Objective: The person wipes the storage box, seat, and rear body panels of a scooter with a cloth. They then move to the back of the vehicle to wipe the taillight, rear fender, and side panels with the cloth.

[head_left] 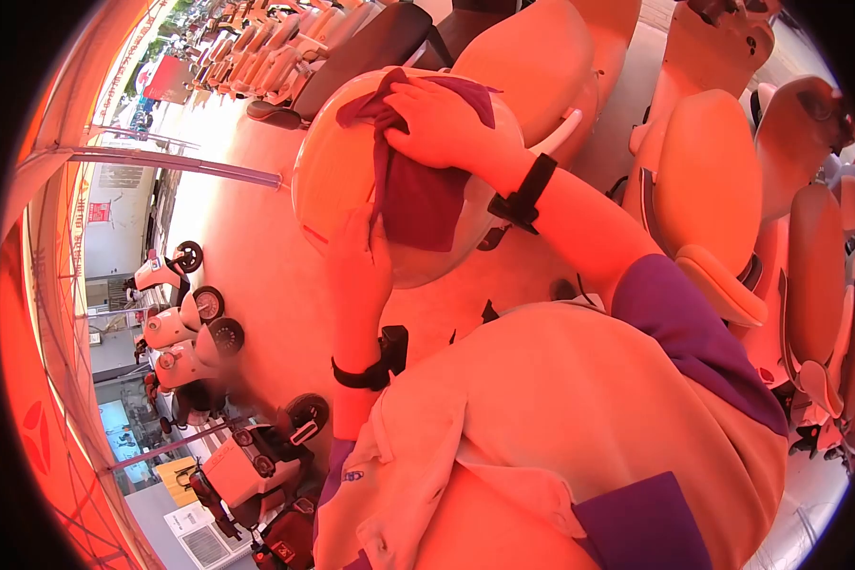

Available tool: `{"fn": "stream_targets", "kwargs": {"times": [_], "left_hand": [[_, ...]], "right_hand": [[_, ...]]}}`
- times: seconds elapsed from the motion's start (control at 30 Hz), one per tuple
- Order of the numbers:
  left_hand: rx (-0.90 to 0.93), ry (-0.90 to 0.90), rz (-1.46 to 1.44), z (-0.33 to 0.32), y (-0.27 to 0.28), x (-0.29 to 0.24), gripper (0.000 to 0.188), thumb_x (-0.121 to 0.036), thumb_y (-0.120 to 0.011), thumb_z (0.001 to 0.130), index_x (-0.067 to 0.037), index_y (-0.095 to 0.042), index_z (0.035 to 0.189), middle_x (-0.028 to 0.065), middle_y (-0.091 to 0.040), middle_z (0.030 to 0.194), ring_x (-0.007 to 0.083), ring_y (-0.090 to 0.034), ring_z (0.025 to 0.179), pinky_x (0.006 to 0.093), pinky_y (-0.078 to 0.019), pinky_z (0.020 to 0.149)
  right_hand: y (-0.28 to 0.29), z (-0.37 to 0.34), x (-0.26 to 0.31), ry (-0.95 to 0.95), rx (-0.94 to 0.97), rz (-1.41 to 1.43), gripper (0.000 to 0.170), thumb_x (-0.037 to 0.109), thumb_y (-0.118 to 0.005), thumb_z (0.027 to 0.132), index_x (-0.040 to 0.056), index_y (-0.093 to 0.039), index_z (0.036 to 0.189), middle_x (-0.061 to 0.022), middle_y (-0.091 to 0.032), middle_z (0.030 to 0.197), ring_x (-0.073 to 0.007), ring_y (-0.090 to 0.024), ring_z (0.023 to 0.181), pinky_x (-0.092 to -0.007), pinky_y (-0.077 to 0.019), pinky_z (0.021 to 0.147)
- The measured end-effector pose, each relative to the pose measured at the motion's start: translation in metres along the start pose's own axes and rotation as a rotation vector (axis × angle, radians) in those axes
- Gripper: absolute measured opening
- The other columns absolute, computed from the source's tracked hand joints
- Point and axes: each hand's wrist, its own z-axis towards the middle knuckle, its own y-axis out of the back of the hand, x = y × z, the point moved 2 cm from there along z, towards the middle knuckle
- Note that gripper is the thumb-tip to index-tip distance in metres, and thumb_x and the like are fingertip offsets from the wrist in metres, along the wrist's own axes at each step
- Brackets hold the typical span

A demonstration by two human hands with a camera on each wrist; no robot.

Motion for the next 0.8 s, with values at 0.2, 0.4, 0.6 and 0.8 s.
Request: {"fn": "stream_targets", "kwargs": {"times": [0.2,0.4,0.6,0.8], "left_hand": [[0.072,-0.142,-0.055,0.018,-0.053,-0.036,0.018,-0.004,-0.062,0.088,-0.001,-0.065,0.106,0.0138,-0.062,0.089,0.0344,-0.061,0.085,0.0411,-0.0475,0.071],[0.132,-0.201,-0.126,-0.027,-0.053,-0.028,0.022,-0.003,-0.062,0.084,-0.004,-0.065,0.106,0.0119,-0.062,0.092,0.0326,-0.060,0.088,0.0414,-0.0484,0.072],[-0.070,-0.028,-0.120,-0.016,-0.027,-0.019,0.017,-0.004,-0.061,0.087,-0.003,-0.065,0.104,0.0128,-0.065,0.092,0.0303,-0.061,0.086,0.0387,-0.0478,0.074],[-0.001,0.154,-0.380,0.034,-0.036,-0.033,0.018,-0.012,-0.058,0.096,0.000,-0.065,0.107,0.0130,-0.067,0.085,0.0225,-0.066,0.077,0.0319,-0.0493,0.068]], "right_hand": [[0.021,-0.007,-0.057,-0.245,0.084,0.256,0.057,0.035,-0.058,0.092,-0.0012,-0.050,0.135,-0.0223,-0.048,0.144,-0.0381,-0.044,0.134,-0.0419,-0.0364,0.111],[0.025,-0.101,-0.027,-0.111,-0.172,-0.065,0.059,0.028,-0.063,0.087,-0.0091,-0.050,0.131,-0.0310,-0.043,0.143,-0.0485,-0.039,0.133,-0.0519,-0.0332,0.112],[0.021,-0.082,0.005,0.104,-0.109,0.039,0.062,0.024,-0.064,0.079,-0.0056,-0.051,0.132,-0.0232,-0.040,0.149,-0.0469,-0.035,0.138,-0.0517,-0.0296,0.115],[0.010,-0.012,-0.036,0.064,-0.027,0.106,0.054,0.025,-0.059,0.085,0.0005,-0.051,0.133,-0.0211,-0.049,0.142,-0.0367,-0.041,0.136,-0.0426,-0.0325,0.114]]}}
